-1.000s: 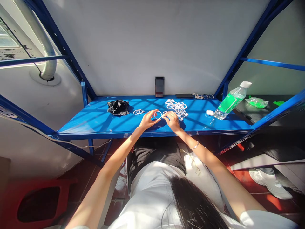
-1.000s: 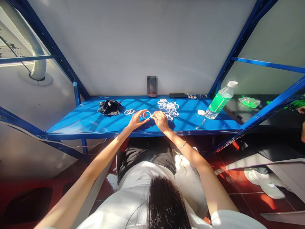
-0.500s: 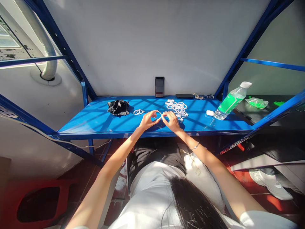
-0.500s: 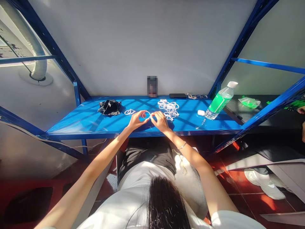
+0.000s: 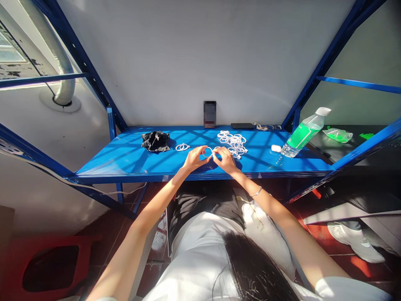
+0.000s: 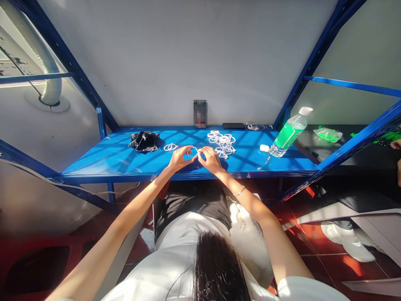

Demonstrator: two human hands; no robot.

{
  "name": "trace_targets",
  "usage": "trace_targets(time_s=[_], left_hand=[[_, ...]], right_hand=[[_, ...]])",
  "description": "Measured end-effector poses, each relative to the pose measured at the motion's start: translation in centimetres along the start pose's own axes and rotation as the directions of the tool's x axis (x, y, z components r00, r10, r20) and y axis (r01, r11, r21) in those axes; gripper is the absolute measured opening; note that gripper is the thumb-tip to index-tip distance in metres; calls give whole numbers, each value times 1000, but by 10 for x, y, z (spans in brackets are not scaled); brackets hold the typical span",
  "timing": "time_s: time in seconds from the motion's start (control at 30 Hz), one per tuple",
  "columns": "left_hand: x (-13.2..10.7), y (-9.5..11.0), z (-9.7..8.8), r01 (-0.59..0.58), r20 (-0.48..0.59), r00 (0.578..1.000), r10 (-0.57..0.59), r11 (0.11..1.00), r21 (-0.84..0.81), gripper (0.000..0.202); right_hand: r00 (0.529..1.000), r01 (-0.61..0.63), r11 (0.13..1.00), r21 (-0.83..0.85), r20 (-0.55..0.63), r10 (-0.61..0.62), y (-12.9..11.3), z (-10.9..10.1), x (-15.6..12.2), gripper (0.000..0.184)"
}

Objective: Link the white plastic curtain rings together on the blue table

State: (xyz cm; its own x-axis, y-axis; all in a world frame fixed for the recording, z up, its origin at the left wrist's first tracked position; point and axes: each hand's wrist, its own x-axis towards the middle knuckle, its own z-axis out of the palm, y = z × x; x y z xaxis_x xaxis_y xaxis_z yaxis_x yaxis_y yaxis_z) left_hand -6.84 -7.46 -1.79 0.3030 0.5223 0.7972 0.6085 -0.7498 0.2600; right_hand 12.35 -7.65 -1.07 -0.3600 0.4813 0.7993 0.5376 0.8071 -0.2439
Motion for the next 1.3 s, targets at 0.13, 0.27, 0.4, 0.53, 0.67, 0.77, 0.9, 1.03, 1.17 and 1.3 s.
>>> trace_targets(time_s=[0.13, 0.27, 0.4, 0.53, 0.67, 0.77, 0.9, 1.03, 1.17, 1.3], left_hand=[[0, 1, 0, 0, -1, 1000, 0, 1000, 20, 37], [0, 1, 0, -10, -8, 1000, 10, 1000, 26, 37], [0, 2, 0, -13, -22, 1000, 13, 1000, 16, 37], [1, 5, -3, -4, -35, 999, 5, 1000, 8, 36], [2, 7, -5, 0, -61, 998, 0, 1000, 9, 37], [2, 7, -5, 20, -46, 999, -19, 1000, 9, 37], [2, 6, -5, 41, -22, 999, -41, 999, 4, 38], [2, 7, -6, 48, -13, 999, -48, 999, -8, 39], [3, 7, -7, 70, 0, 998, -70, 997, -28, 41], [3, 8, -8, 80, 24, 997, -79, 995, -56, 48]], right_hand=[[1000, 0, 1000, 0, -3, 0, 2, 2, -1, 9], [1000, 5, 1000, 18, -4, -5, 3, 3, -1, 8], [1000, -13, 999, 43, 2, 13, 2, 2, -1, 9], [999, -40, 997, 60, -15, 41, 0, -1, -1, 11], [998, -63, 997, 51, -20, 64, -1, -2, 0, 12], [998, -59, 998, 32, -21, 60, -2, -2, 0, 16], [998, -65, 998, 18, -8, 65, -3, -3, 0, 20], [998, -65, 998, 8, -1, 65, -4, -4, 0, 23], [998, -64, 998, 7, -8, 64, -6, -5, 0, 25], [999, -52, 999, 10, -14, 52, -7, -7, 1, 26]])
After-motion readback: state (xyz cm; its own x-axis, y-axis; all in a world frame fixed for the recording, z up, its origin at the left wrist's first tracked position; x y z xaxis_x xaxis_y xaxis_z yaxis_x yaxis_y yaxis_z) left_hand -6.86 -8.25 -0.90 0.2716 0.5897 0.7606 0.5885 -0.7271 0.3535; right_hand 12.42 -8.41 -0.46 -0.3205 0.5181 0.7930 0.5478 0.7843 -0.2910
